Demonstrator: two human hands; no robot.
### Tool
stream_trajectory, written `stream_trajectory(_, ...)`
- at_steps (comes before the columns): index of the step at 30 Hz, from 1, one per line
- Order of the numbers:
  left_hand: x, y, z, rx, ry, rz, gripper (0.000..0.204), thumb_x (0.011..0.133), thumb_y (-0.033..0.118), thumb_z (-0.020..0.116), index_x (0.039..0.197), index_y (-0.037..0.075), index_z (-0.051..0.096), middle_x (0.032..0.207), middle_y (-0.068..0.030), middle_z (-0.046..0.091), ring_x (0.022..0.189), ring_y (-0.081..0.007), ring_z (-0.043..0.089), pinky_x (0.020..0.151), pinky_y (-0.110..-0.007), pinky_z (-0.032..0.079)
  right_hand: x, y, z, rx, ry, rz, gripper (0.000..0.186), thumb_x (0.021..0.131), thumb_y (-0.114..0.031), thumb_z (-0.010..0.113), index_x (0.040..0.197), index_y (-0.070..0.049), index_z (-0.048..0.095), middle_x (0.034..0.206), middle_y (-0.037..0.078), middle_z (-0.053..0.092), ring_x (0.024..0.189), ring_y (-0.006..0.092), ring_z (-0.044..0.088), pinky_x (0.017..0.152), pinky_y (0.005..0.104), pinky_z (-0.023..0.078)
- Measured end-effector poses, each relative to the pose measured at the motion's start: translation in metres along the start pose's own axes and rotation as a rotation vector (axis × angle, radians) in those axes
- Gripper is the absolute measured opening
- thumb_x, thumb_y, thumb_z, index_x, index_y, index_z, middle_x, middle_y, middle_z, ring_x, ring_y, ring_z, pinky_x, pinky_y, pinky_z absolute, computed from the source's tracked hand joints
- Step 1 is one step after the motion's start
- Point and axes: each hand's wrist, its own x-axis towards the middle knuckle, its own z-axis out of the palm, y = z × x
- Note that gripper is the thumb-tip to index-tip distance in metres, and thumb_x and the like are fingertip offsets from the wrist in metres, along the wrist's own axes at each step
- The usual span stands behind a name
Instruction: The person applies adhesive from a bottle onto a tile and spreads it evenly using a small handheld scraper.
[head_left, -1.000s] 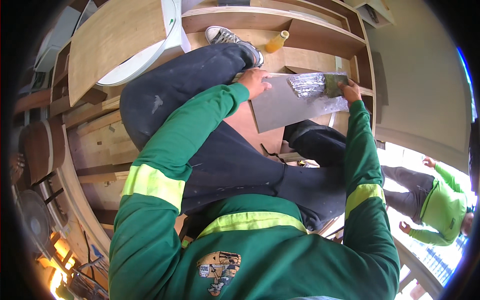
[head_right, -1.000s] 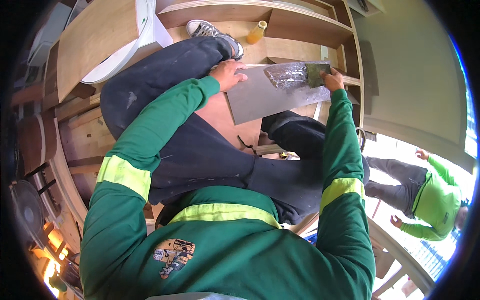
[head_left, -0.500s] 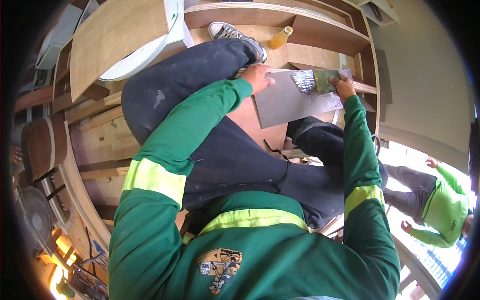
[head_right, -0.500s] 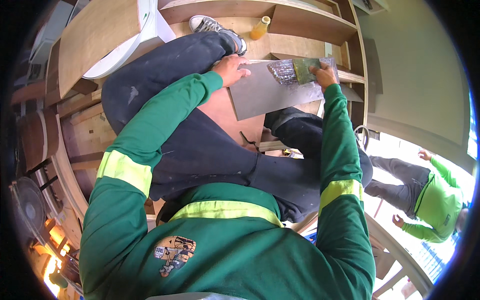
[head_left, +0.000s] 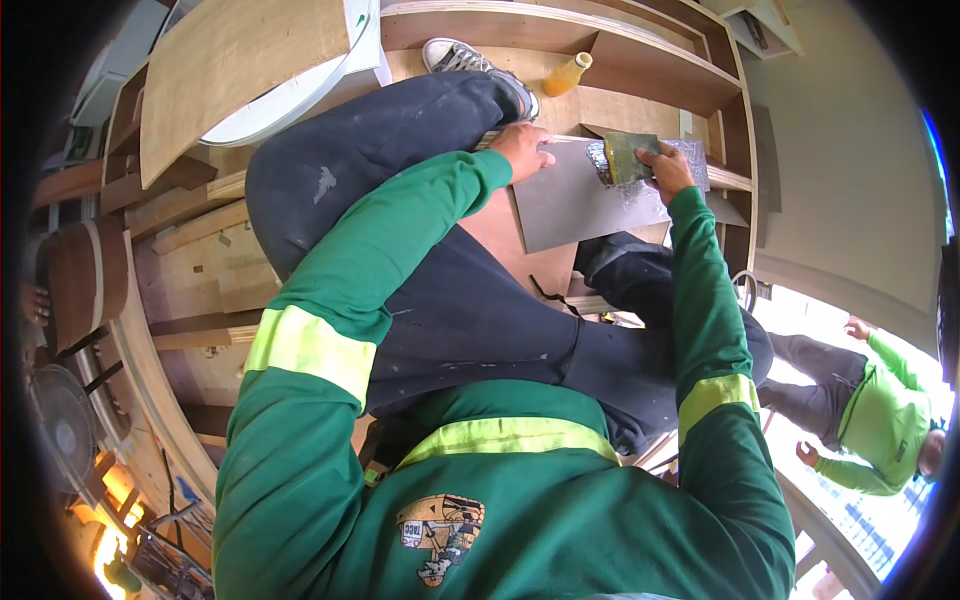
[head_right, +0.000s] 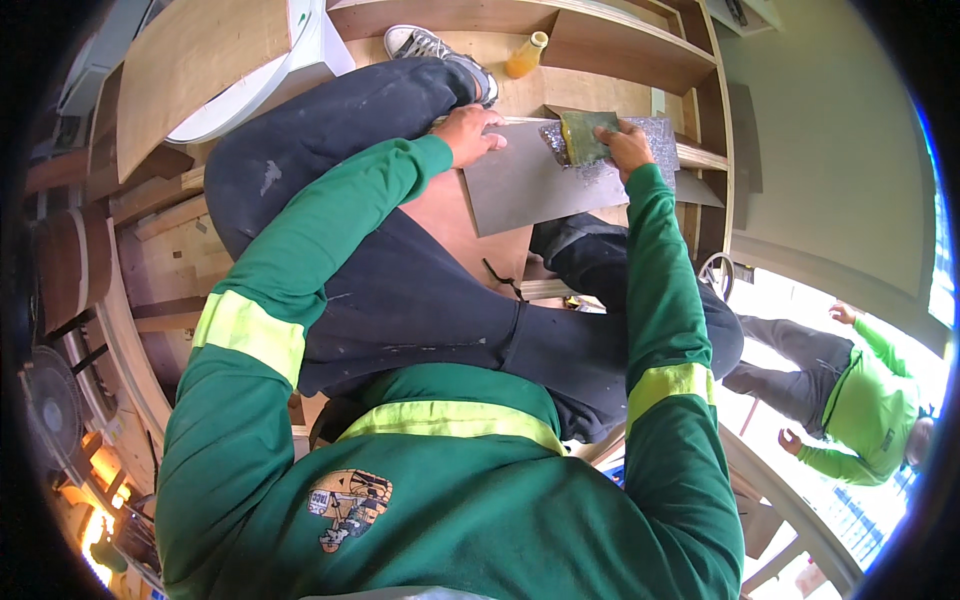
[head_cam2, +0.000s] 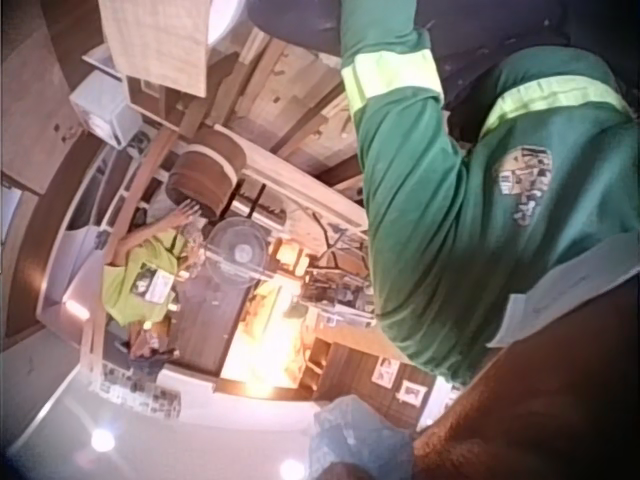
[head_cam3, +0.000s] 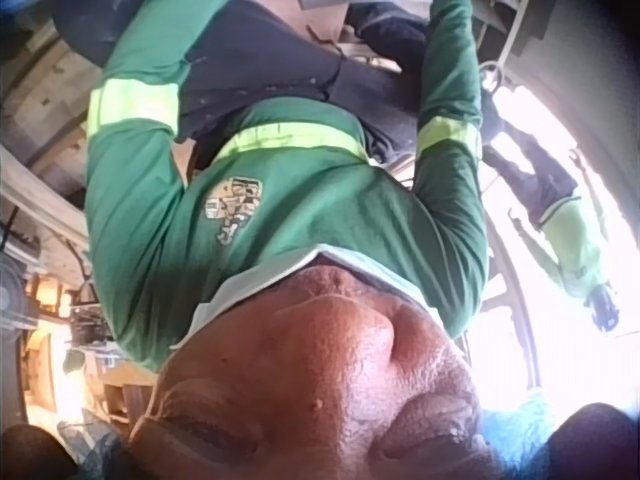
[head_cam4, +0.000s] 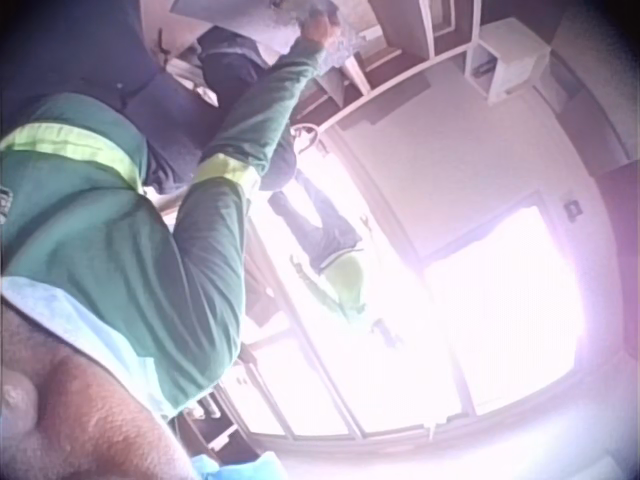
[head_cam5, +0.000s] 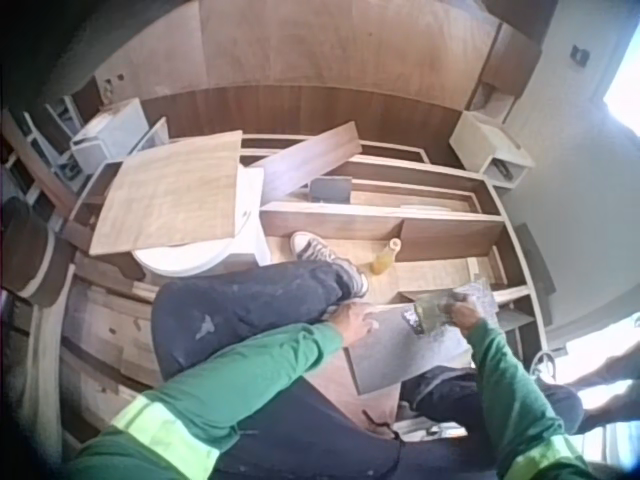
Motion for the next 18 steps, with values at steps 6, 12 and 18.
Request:
stream_trajectory(6, 0.002, -0.002, 0.001, 0.032, 0.032, 0.035, 0.041, 0.086, 0.034, 0.074, 0.115, 0.005, 0.069, 0.110, -0.0206, 0.065, 0.107, -0.0370, 0.062, 0.096, -0.043, 0.048, -0.012, -0.011, 0.018, -0.011, -0.018, -0.026, 0.030, 0.089, -0.021, 0.069, 0.117, -0.009, 0.067, 0.097, 0.001, 0.067, 0.080, 0.0120, 0.059, 0.063, 0.0282, 0.045)
stream_trajectory(12, 0.003, 0.000, -0.002, 0.015, -0.012, -0.007, 0.042, 0.086, 0.035, 0.074, 0.115, 0.005, 0.070, 0.112, -0.0220, 0.066, 0.109, -0.0371, 0.063, 0.098, -0.043, 0.047, -0.028, -0.020, 0.041, 0.016, -0.045, -0.052, 0.032, 0.090, -0.019, 0.067, 0.120, -0.007, 0.065, 0.096, 0.000, 0.067, 0.079, 0.0115, 0.059, 0.062, 0.0283, 0.046)
stream_trajectory(18, 0.003, -0.001, -0.003, 0.022, -0.046, -0.015, 0.043, 0.085, 0.034, 0.074, 0.117, 0.004, 0.070, 0.113, -0.0223, 0.067, 0.111, -0.0370, 0.063, 0.098, -0.043, 0.048, -0.039, -0.018, 0.061, 0.023, -0.036, -0.112, 0.032, 0.090, -0.017, 0.066, 0.119, -0.005, 0.066, 0.095, 0.001, 0.068, 0.077, 0.0123, 0.061, 0.063, 0.0283, 0.047)
